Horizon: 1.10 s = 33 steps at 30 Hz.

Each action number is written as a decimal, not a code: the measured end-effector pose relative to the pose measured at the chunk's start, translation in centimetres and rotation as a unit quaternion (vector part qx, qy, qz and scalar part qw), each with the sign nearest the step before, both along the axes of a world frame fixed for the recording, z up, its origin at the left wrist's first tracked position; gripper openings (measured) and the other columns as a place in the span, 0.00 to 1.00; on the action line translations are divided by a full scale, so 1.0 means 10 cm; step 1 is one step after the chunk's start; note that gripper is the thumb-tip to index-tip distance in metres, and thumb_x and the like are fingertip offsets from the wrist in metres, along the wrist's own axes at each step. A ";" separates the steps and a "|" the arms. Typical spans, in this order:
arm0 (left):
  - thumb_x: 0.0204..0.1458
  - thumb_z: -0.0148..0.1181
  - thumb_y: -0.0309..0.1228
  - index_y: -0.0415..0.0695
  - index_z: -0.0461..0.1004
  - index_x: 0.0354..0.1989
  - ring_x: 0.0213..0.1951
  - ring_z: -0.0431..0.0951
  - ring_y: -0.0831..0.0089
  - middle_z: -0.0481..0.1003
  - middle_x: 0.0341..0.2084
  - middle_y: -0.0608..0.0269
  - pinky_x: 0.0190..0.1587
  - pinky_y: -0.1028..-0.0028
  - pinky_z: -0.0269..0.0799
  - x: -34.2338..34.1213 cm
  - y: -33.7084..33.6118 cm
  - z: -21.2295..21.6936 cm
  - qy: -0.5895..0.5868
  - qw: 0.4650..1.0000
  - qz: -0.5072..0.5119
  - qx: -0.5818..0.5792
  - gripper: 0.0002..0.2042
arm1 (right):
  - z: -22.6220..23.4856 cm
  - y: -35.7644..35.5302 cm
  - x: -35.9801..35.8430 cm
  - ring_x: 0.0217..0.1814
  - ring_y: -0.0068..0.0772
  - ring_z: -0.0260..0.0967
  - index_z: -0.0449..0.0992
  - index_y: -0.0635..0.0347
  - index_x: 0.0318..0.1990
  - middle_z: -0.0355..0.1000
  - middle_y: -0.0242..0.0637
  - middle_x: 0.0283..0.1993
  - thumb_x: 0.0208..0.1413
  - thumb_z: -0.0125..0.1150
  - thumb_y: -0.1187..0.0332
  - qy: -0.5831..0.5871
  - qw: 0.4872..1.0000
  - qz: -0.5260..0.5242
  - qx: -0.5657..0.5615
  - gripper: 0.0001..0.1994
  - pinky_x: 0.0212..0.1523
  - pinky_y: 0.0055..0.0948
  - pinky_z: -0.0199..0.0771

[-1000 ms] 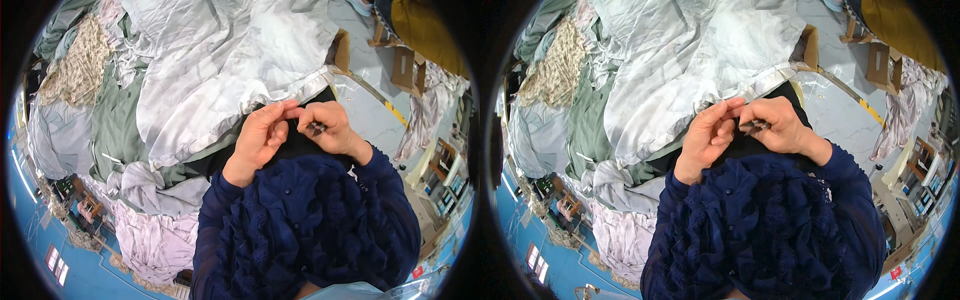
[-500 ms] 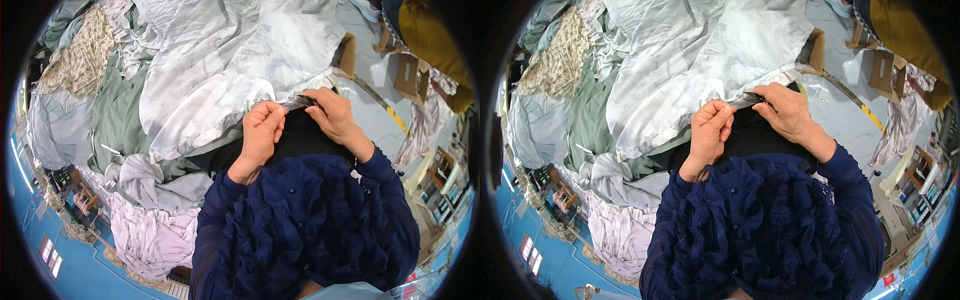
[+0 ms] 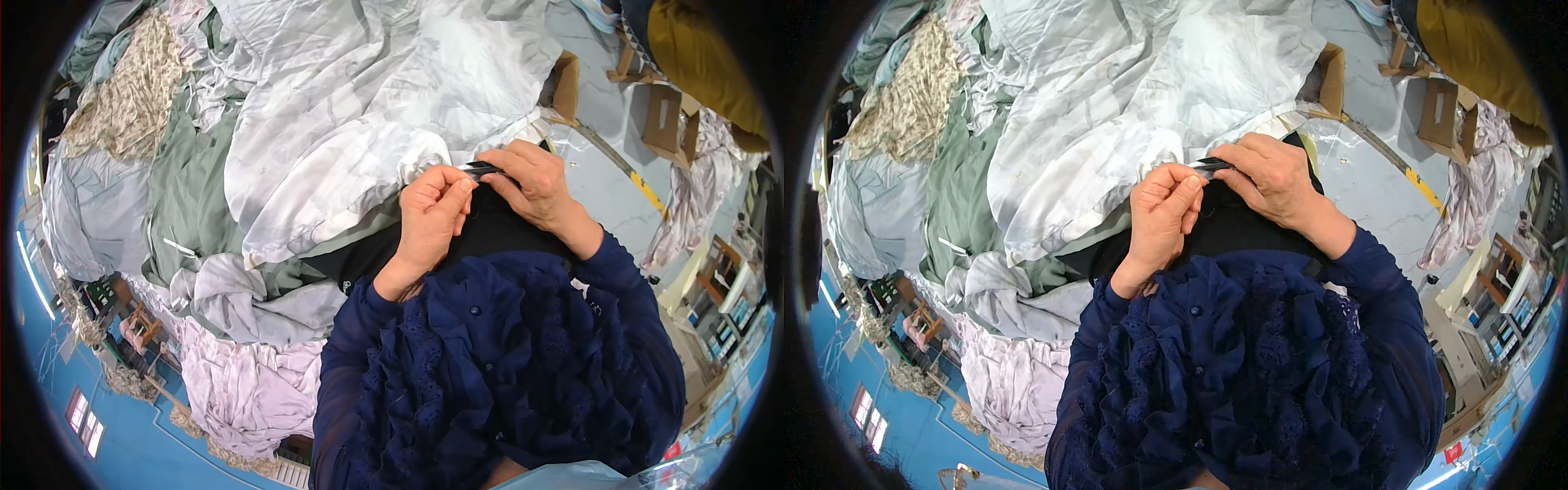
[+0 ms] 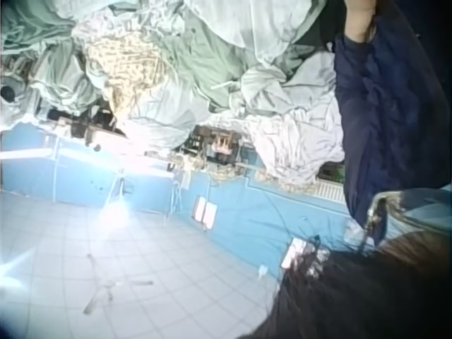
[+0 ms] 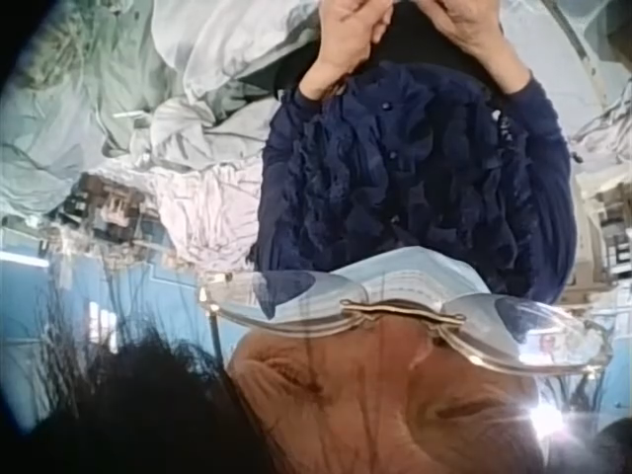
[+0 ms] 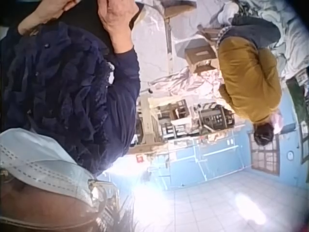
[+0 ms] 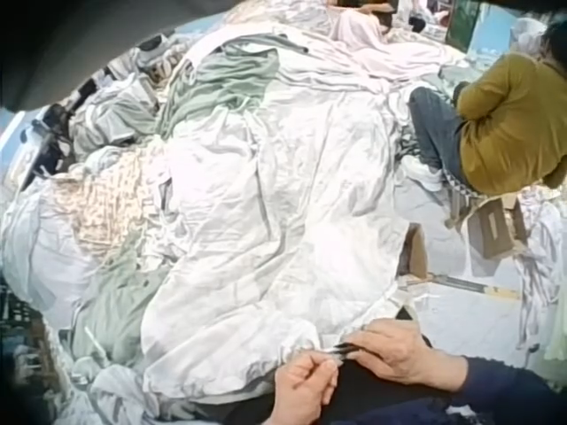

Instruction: Inspecting textile covers and trimming loose threads using a pair of nippers.

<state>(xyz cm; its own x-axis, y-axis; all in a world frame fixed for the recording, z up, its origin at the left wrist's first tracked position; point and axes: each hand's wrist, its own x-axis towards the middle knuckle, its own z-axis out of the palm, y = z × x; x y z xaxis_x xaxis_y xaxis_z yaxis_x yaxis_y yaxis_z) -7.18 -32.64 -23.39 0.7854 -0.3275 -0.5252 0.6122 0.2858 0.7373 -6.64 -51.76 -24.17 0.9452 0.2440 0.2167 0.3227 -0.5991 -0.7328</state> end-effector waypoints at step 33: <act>0.62 0.52 0.27 0.42 0.70 0.41 0.34 0.78 0.71 0.76 0.39 0.59 0.34 0.73 0.74 0.10 -0.38 0.19 -0.032 0.997 -0.013 -0.071 0.04 | 0.31 -0.24 -0.15 0.30 0.17 0.73 0.78 0.69 0.33 0.77 0.33 0.26 0.55 0.62 0.71 0.267 0.875 -0.029 0.403 0.07 0.33 0.20 0.73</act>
